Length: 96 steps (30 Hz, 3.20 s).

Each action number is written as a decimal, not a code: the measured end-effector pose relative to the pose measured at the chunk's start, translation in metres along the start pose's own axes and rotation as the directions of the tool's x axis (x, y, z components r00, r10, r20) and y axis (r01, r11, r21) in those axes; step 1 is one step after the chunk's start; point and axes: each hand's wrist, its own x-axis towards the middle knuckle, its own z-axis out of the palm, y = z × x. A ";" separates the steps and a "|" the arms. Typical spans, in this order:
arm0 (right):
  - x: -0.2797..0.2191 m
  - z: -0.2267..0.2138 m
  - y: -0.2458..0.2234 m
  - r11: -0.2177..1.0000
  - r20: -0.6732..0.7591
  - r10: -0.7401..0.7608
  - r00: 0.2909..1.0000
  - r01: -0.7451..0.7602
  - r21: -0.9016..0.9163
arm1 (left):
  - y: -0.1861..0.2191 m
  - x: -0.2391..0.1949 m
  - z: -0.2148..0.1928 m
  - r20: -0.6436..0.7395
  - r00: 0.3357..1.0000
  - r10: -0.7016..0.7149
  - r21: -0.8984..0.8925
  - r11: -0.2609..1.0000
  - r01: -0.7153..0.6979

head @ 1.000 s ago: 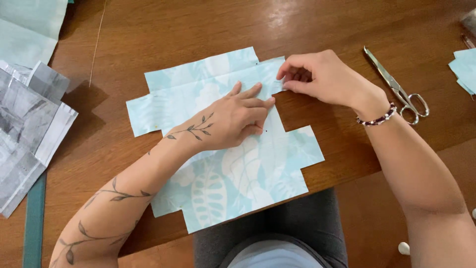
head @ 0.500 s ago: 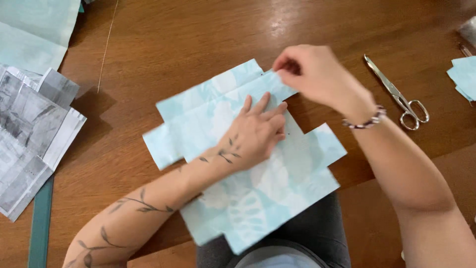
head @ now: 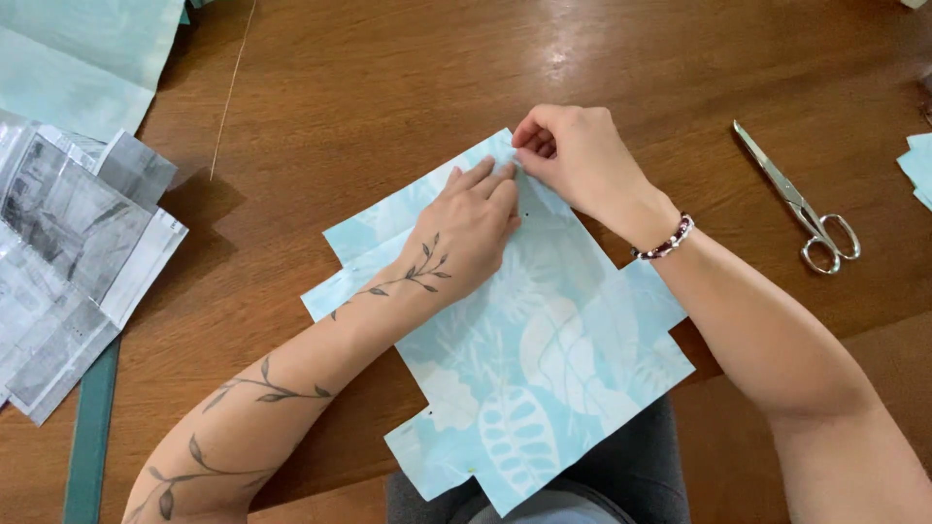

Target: The person pins together pieces of light blue patterned fabric on a wooden table. They then fold the pinned fabric and place it aside. Later, they use a ruler to measure a small patterned fabric pouch and a larger piece of the blue fabric, aligning the ruler along the edges to check dimensions.

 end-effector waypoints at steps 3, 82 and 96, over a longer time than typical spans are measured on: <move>-0.001 -0.004 -0.005 1.000 0.007 -0.015 1.000 0.015 0.005 | 0.005 -0.001 -0.007 0.015 1.000 -0.022 -0.006 1.000 0.023; -0.092 0.023 -0.135 0.803 0.506 -0.589 0.631 0.529 0.275 | 0.029 -0.216 -0.094 -0.172 0.907 -0.384 -0.040 0.923 0.383; -0.092 0.060 -0.159 0.915 0.563 -0.127 0.817 -0.123 0.384 | 0.015 -0.196 -0.099 0.249 0.733 -0.633 -0.665 0.439 0.604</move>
